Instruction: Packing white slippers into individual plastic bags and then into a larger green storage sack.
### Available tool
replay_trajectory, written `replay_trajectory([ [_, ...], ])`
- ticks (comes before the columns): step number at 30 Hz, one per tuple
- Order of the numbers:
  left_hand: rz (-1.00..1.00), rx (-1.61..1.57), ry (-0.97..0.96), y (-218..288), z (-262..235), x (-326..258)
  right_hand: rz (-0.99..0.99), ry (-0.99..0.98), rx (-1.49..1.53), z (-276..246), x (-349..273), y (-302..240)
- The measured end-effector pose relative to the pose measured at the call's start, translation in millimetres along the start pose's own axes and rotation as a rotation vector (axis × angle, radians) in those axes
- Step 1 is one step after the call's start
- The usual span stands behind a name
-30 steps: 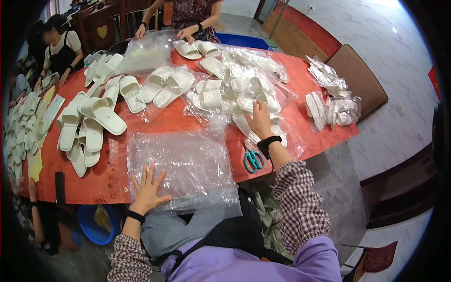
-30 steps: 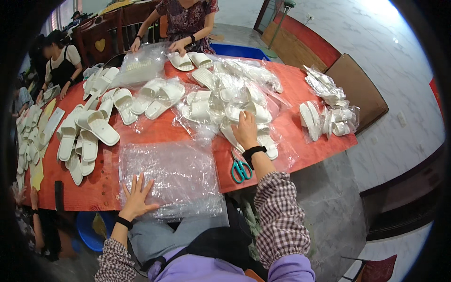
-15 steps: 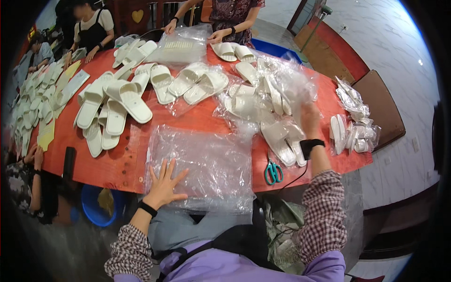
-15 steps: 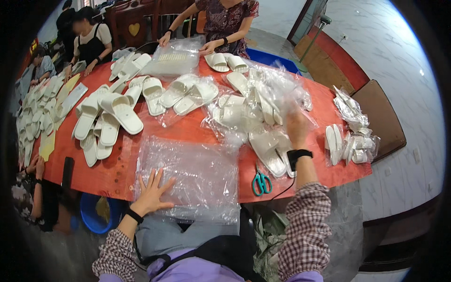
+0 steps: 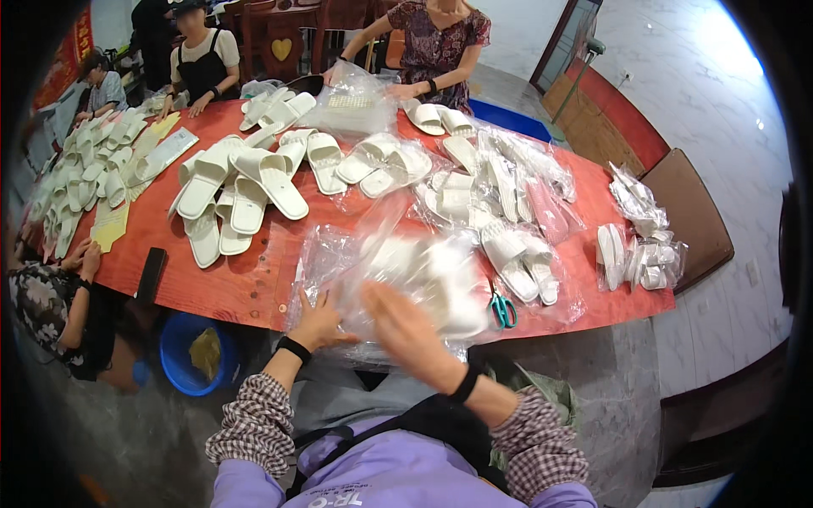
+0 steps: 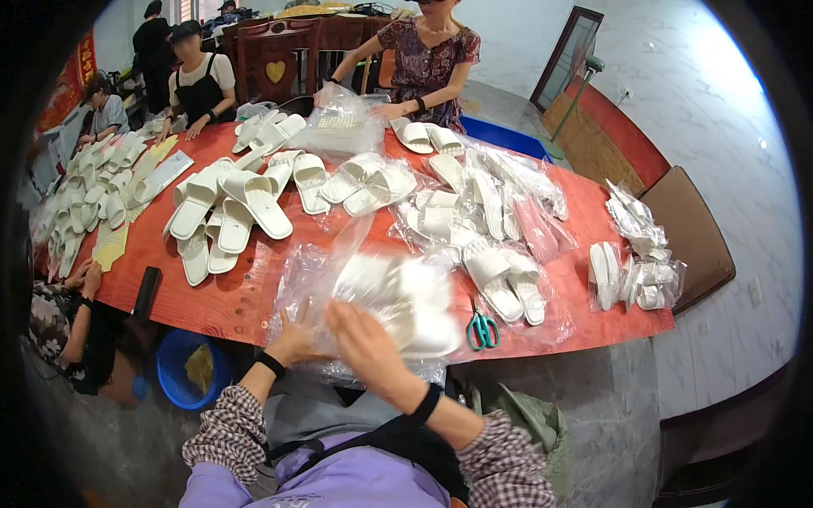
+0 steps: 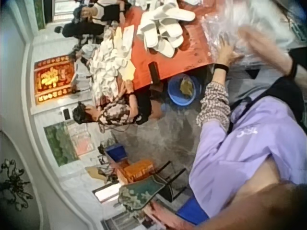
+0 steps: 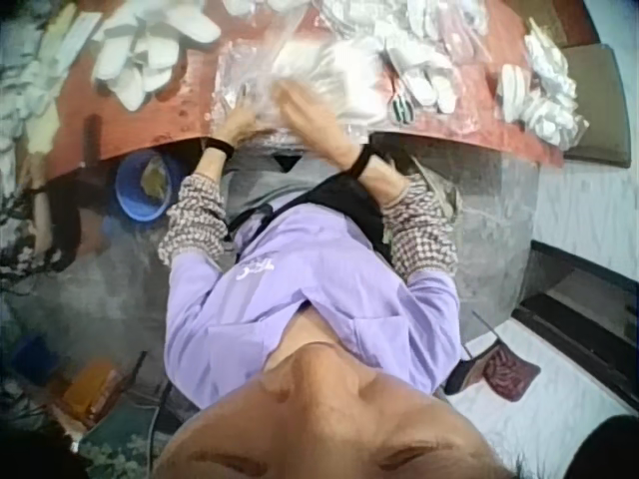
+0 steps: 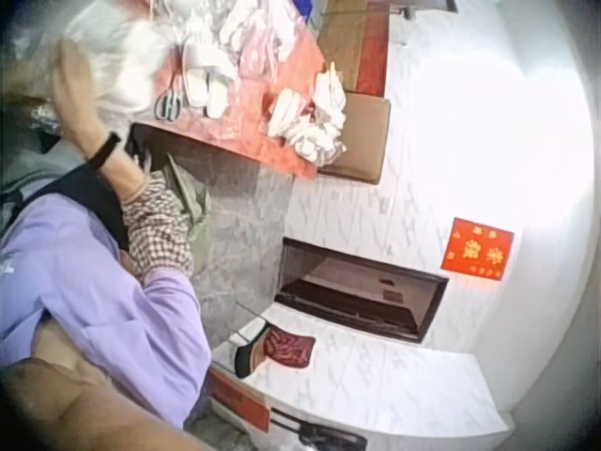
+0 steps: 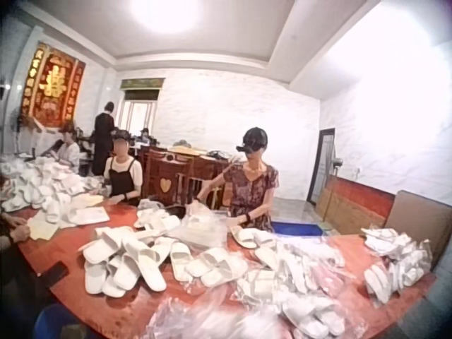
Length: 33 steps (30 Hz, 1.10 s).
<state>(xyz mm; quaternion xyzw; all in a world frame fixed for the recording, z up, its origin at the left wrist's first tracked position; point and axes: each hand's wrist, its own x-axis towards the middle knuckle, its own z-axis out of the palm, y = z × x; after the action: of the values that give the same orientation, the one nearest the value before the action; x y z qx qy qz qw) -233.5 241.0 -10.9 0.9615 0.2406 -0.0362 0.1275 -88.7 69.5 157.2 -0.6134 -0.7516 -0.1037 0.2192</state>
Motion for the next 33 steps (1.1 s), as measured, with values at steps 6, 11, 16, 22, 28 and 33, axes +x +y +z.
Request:
replay_trajectory([
  [6,0.069,0.002,0.097,12.9,-24.1,-11.4,-0.074,-0.232,0.331,46.1,-43.9,37.2],
  [11,0.069,0.073,0.142,4.5,-22.4,-17.3,0.503,0.055,0.454,44.2,-47.9,120.6],
  [16,0.004,-0.094,0.257,-26.5,-33.6,-29.4,0.613,0.086,0.280,85.2,-61.9,155.3],
  [22,-0.098,-0.661,0.665,0.7,-124.9,-52.8,0.555,0.027,0.508,83.7,-55.3,169.6],
  [28,0.007,-0.192,0.334,82.1,-150.6,-39.8,0.588,0.166,0.539,106.8,-67.1,187.4],
  [33,-0.103,-0.395,0.439,5.0,-70.6,-9.1,0.820,0.186,0.667,98.7,-77.4,196.8],
])
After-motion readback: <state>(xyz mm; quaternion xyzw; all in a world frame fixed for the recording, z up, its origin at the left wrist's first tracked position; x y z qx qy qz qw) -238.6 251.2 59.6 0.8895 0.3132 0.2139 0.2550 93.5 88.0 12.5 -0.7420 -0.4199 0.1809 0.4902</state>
